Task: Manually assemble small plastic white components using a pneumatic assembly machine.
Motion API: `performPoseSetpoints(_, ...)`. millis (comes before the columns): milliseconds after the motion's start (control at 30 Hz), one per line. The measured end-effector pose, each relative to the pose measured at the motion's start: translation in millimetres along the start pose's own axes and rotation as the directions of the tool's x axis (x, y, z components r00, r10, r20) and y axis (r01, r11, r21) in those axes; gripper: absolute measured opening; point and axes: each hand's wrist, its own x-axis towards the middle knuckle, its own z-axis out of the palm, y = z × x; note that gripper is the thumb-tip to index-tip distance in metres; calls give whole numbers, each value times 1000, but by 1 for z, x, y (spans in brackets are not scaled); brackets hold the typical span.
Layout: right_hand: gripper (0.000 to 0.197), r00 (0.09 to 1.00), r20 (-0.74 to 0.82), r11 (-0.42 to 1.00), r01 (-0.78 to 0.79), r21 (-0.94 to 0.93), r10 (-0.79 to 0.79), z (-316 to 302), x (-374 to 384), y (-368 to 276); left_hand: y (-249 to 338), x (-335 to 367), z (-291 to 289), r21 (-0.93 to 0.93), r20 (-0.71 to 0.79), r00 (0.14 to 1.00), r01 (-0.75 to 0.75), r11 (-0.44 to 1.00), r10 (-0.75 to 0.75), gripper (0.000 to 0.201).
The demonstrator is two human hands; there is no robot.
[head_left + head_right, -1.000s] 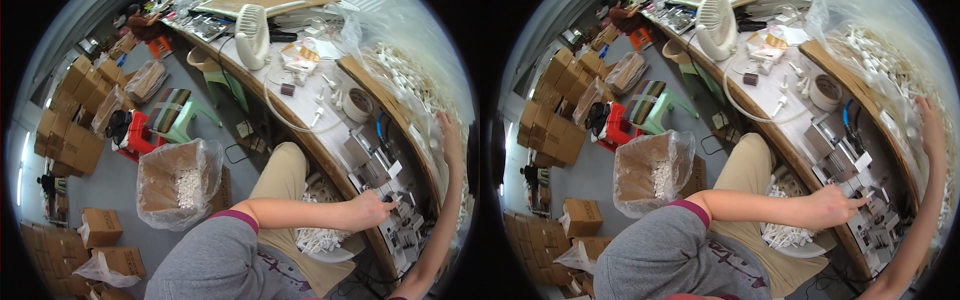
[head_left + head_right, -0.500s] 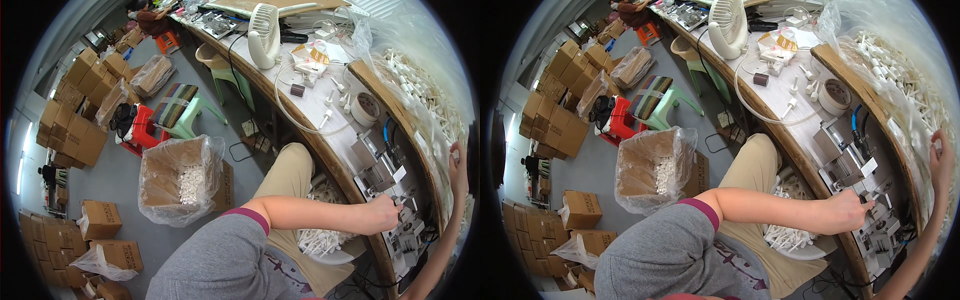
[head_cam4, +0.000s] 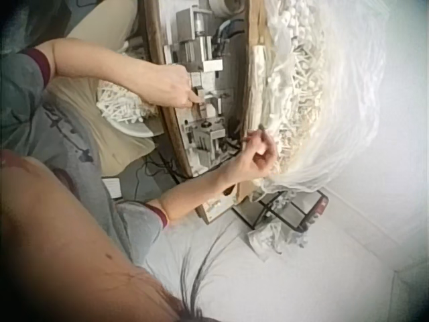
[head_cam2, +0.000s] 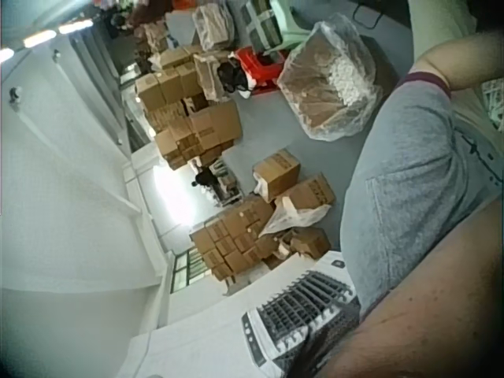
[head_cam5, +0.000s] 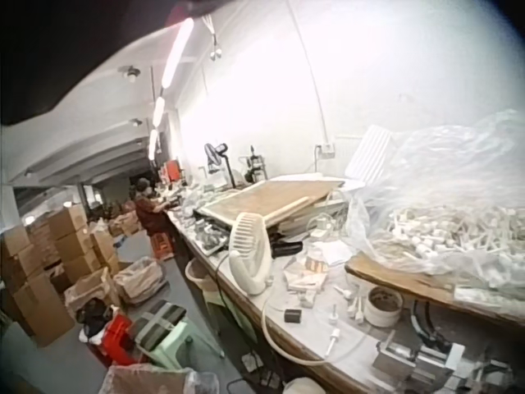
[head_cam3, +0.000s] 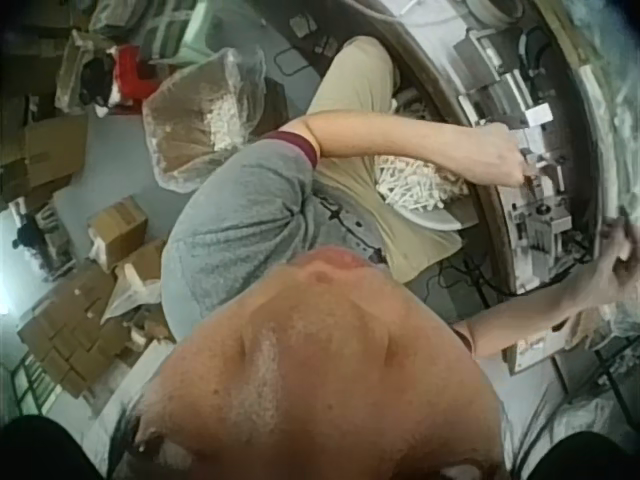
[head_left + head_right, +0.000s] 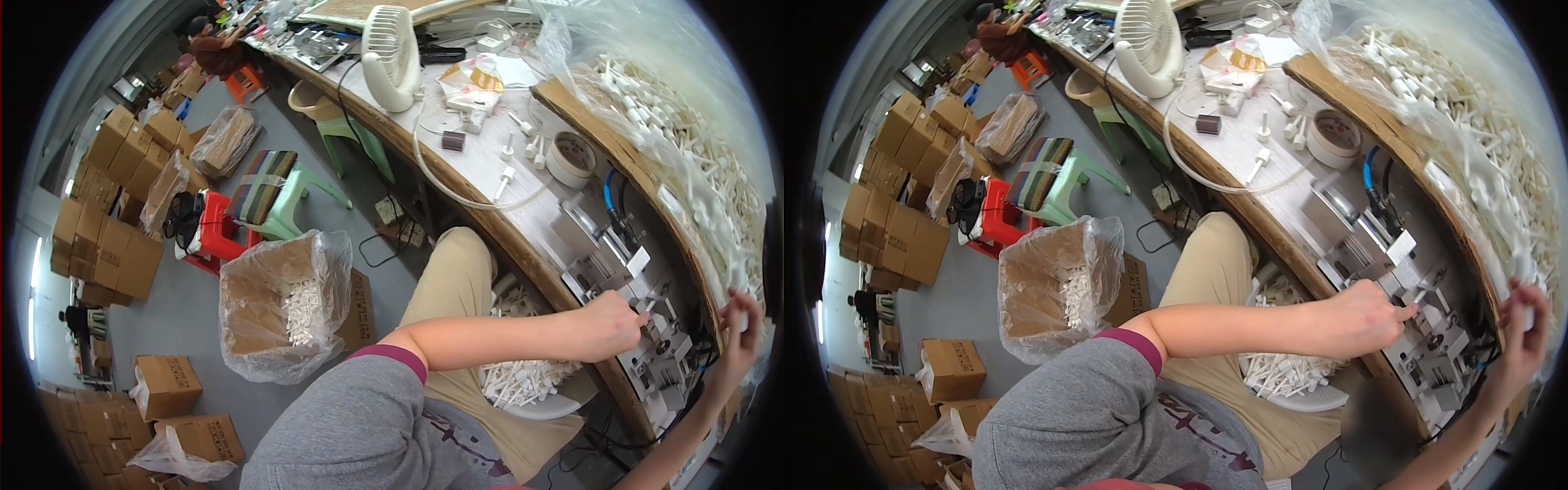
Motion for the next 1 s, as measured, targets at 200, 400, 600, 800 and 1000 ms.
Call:
performPoseSetpoints(200, 21, 957, 172, 957, 257, -132, -234, 39, -82, -54, 9, 0, -48, -668, 230, 941, 338, 663, -248, 56)
performPoseSetpoints(400, 23, 885, 245, 852, 454, -259, -397, 67, -95, -65, 20, -8, -51, -872, 353, 855, 448, 198, -379, 29)
performPoseSetpoints(600, 26, 965, -7, 920, 249, -304, -263, 45, -111, -52, 15, 0, -52, -745, 52, 929, 281, 606, -368, 30)
performPoseSetpoints(800, 42, 990, -140, 999, -1, -54, -6, 59, -122, -52, 10, -7, -14, -118, -36, 995, 87, 989, -91, 29)
performPoseSetpoints(1000, 41, 956, -145, 951, -223, 212, 256, 66, -132, -54, 10, 12, -14, 85, 95, 995, 12, 996, -21, 26)
